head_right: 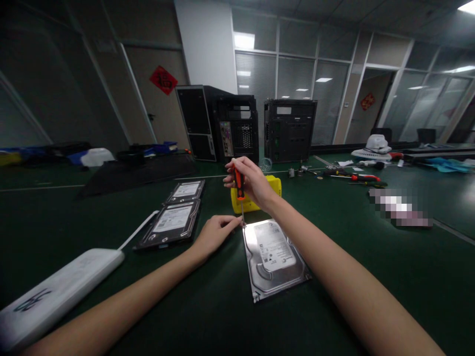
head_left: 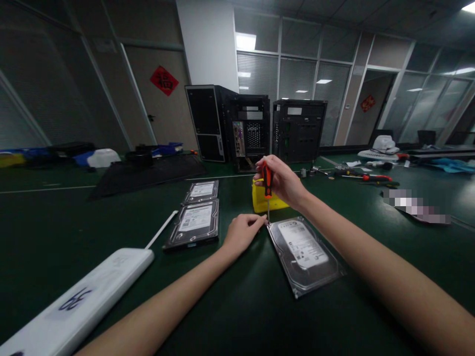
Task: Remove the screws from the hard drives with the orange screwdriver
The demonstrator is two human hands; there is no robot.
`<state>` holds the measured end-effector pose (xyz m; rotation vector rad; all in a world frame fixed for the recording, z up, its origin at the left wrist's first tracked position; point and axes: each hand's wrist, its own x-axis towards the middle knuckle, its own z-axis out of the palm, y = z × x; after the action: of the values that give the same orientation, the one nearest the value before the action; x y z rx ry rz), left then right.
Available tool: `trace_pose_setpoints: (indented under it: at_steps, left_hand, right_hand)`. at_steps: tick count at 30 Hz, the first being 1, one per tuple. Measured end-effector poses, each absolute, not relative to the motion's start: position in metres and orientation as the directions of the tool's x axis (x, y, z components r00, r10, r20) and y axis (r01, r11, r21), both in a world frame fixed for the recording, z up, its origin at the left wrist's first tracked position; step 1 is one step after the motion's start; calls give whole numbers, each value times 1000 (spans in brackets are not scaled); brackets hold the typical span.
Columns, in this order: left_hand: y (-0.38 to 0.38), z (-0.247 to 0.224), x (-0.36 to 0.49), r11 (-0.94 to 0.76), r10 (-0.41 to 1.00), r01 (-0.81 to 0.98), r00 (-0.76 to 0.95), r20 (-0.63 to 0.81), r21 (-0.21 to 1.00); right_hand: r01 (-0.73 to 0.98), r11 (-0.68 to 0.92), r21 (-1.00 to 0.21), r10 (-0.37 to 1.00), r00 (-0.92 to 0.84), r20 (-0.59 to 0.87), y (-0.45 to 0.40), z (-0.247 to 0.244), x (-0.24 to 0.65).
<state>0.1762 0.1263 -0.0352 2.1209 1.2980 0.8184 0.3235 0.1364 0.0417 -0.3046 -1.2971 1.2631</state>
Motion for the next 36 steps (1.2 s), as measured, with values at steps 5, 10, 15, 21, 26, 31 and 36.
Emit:
trace_pose_setpoints:
  at_steps: [5,10,15,21,26,31,36]
  left_hand:
    - [127,-36,176,-405,907,591,358,224,697]
    - [127,-36,176,-403,907,594,358,220,696]
    - [126,-35,176,-411,903,593,368,222,692]
    - [125,-34,176,-409,905,600,364,221,687]
    - [125,-33,176,-406,907,608,359,219,683]
    - [126,-35,176,-406,907,609,360,219,681]
    - [126,-36,175,-407,906,609,364,217,681]
  right_hand:
    - [-493,416,-764,811,-180,557,137,42,325]
    - [-481,436,-761,808,-163,566,137,41,325]
    - [-468,432,-771,799,-197,568,136,41,324]
    - [-440,441,-782,796,-210,568,137,41,324]
    - [-490,431,-757,790,-200,579,141,41,325]
    - [-511,393,-764,813,-195,548,144,39,327]
    - [-510,399,-762,815,-184,550,145,37,327]
